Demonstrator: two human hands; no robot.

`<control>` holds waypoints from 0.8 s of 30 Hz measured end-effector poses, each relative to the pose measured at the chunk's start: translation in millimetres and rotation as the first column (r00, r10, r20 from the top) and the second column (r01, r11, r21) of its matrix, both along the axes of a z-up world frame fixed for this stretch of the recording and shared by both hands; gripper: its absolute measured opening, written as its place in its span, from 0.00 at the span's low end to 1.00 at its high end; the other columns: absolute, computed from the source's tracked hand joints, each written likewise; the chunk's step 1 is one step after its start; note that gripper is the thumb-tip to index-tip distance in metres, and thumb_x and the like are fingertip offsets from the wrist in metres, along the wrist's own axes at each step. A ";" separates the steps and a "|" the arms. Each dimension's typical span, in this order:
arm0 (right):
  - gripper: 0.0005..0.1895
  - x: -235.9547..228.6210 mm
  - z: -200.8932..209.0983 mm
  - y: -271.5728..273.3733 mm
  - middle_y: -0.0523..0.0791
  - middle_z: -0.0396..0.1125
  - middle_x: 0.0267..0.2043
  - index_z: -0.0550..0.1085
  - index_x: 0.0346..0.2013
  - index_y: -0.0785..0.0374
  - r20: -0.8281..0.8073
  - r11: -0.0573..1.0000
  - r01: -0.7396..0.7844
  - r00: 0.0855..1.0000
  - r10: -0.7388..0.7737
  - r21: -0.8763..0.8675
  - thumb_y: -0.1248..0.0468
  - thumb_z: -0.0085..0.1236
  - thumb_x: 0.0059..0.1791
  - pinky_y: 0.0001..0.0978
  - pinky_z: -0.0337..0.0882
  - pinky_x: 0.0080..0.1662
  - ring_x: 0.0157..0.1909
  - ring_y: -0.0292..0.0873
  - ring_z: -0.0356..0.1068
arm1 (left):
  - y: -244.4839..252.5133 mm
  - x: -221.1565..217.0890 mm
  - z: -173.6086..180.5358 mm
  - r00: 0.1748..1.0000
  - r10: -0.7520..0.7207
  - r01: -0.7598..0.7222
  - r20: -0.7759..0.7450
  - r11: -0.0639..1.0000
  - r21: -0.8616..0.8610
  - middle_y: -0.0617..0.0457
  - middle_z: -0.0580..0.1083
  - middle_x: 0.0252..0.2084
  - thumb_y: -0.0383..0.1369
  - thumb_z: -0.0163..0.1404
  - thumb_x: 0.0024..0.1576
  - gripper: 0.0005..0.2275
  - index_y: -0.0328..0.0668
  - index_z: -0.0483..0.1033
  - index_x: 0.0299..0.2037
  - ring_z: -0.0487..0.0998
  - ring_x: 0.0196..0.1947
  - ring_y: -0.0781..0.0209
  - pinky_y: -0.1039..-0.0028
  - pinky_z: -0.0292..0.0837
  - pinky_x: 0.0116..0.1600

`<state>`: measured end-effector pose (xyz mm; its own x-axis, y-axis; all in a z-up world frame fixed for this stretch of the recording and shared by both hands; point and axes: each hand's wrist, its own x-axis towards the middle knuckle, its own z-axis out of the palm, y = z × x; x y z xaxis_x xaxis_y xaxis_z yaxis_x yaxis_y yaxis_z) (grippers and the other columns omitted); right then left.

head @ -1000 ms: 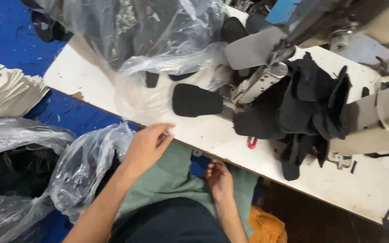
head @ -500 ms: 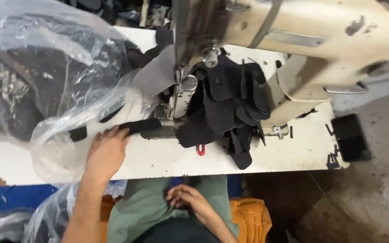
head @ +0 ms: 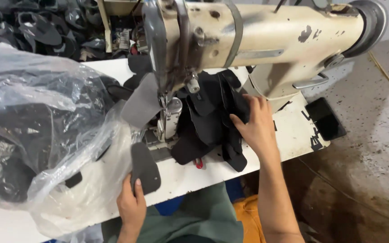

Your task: The person stitches black fabric components of a shoe using an industrial sewing machine.

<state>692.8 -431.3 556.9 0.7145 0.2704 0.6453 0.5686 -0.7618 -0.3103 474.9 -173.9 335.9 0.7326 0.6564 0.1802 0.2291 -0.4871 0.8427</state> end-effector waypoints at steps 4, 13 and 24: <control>0.20 25.2 -39.7 -18.3 0.53 0.70 0.43 0.75 0.44 0.66 0.222 1.000 0.021 0.975 -0.022 0.009 0.70 0.70 0.39 0.41 0.72 0.48 0.45 0.55 0.70 | 1.9 4.4 19.6 0.998 -0.044 0.044 0.042 0.999 0.017 0.35 0.79 0.43 0.31 0.50 0.62 0.15 0.32 0.73 0.57 0.81 0.39 0.37 0.58 0.75 0.42; 0.13 -109.3 -20.2 -2.7 0.38 0.61 0.30 0.75 0.44 0.68 -0.022 0.769 0.094 0.994 -0.103 0.632 0.73 0.54 0.45 0.20 0.55 0.31 0.26 0.30 0.56 | -2.8 -5.7 17.5 0.963 -0.189 0.157 0.191 0.973 0.171 0.42 0.78 0.47 0.23 0.51 0.62 0.15 0.46 0.76 0.59 0.82 0.44 0.45 0.65 0.78 0.49; 0.24 -154.6 -81.8 69.4 0.56 0.65 0.59 0.72 0.53 0.68 -0.325 0.742 -0.527 0.676 0.661 0.413 0.66 0.67 0.44 0.46 0.69 0.58 0.58 0.57 0.68 | -29.3 -25.3 74.7 0.947 -0.306 0.318 0.096 0.936 -0.152 0.46 0.81 0.43 0.27 0.57 0.56 0.13 0.40 0.80 0.51 0.84 0.41 0.50 0.70 0.78 0.46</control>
<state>538.2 -361.9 475.1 0.6728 0.6034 0.4280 0.6261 -0.1562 -0.7639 449.7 -203.3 410.6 0.8948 0.4211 0.1484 0.0251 -0.3793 0.9249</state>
